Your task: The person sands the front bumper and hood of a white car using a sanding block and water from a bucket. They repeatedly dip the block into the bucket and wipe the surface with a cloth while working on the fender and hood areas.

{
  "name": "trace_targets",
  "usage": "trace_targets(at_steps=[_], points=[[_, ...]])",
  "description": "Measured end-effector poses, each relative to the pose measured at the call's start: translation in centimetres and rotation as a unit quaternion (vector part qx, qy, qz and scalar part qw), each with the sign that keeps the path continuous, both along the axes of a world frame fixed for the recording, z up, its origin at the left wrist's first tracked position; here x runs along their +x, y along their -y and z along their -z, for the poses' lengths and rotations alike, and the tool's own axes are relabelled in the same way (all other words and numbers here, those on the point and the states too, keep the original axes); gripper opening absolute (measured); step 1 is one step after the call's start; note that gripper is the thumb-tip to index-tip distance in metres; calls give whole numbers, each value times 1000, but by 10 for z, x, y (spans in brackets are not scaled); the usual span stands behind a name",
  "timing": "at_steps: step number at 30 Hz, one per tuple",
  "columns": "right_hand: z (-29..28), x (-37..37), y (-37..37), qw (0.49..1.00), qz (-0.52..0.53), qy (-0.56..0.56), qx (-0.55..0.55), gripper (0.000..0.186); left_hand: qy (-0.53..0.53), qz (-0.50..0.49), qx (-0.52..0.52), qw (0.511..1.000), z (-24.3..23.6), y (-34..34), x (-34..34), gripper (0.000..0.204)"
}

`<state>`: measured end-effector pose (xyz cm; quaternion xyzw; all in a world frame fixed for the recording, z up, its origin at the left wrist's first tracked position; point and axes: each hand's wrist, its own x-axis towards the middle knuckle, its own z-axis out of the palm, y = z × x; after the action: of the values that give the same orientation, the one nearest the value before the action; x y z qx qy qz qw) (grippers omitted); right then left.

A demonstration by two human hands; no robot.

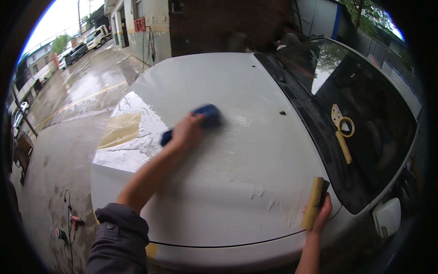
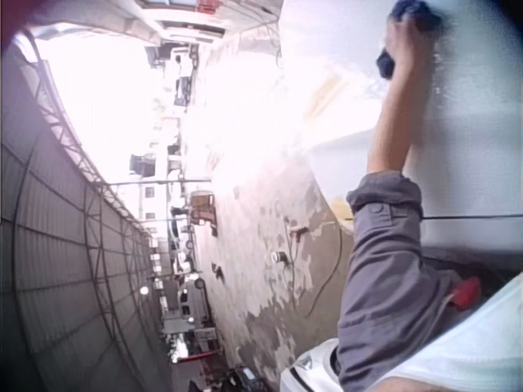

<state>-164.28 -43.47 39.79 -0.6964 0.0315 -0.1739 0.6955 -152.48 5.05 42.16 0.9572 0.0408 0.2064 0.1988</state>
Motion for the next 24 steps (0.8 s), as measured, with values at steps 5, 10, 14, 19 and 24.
trace_targets(at_steps=[5, 10, 14, 19, 24], points=[[-8, -2, 4, 992, -28, -35, 121, 18, 10, -205, 72, 976, 9, -100, 18, 25], [5, 10, 11, 997, -3, -2, 81, 28, 7, -132, 65, 989, -1, -13, 7, 26], [-9, 4, 0, 995, -21, 27, 93, 12, 43, 4, 60, 997, -4, 101, 7, 19], [-2, 7, 7, 987, -66, 89, 117, 11, 37, 134, 21, 990, -19, 240, -21, 19], [16, 14, 25, 984, -78, 85, 137, 12, 55, 197, 23, 979, -15, 262, -73, 18]])
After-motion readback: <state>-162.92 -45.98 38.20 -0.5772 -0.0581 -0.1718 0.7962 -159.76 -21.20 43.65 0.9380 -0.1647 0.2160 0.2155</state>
